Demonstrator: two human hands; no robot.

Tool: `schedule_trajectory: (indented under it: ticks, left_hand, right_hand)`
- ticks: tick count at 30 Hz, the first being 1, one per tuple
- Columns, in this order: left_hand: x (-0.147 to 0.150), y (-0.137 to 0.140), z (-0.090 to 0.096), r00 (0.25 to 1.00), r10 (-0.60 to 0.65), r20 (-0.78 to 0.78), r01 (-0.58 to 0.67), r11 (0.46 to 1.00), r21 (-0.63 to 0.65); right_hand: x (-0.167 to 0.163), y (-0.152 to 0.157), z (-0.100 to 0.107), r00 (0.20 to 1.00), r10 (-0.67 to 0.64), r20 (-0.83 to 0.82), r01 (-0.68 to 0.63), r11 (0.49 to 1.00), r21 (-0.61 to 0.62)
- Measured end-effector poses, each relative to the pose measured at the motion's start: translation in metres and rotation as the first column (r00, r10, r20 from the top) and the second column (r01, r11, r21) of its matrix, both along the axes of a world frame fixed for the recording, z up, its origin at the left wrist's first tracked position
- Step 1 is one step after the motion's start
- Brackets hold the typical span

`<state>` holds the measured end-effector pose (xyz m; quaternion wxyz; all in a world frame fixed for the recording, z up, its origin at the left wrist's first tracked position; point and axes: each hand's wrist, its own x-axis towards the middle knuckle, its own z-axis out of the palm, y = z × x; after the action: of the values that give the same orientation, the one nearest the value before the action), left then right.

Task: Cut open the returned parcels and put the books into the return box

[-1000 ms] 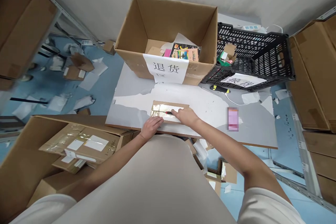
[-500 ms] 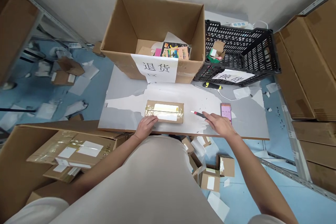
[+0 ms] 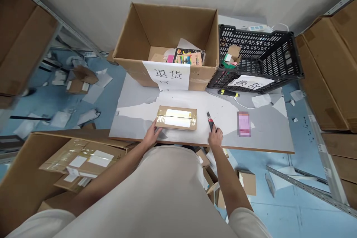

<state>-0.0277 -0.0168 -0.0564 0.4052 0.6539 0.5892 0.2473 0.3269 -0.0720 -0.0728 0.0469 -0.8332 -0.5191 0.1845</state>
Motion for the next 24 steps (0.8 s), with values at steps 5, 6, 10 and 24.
schedule_trajectory:
  ticks: [5, 6, 10, 24]
  left_hand:
    - [0.004, 0.002, -0.012, 0.992, 0.040, 0.117, -0.034, 0.998, -0.058]
    - [0.005, 0.004, -0.011, 0.989, 0.055, 0.136, -0.047, 0.997, -0.061]
    - [0.009, 0.020, 0.004, 0.987, 0.133, 0.088, -0.128, 0.990, -0.056]
    - [0.008, 0.017, 0.006, 0.992, -0.007, 0.126, 0.022, 0.992, -0.121]
  right_hand:
    - [-0.033, 0.019, 0.025, 0.884, 0.290, -0.367, -0.256, 0.957, 0.140]
    - [-0.041, 0.023, 0.030, 0.838, 0.327, -0.437, -0.285, 0.945, 0.160]
    - [-0.063, 0.039, 0.046, 0.833, 0.269, -0.484, -0.215, 0.962, 0.166]
    - [-0.053, 0.034, 0.039, 0.808, 0.107, -0.579, -0.052, 0.992, 0.111]
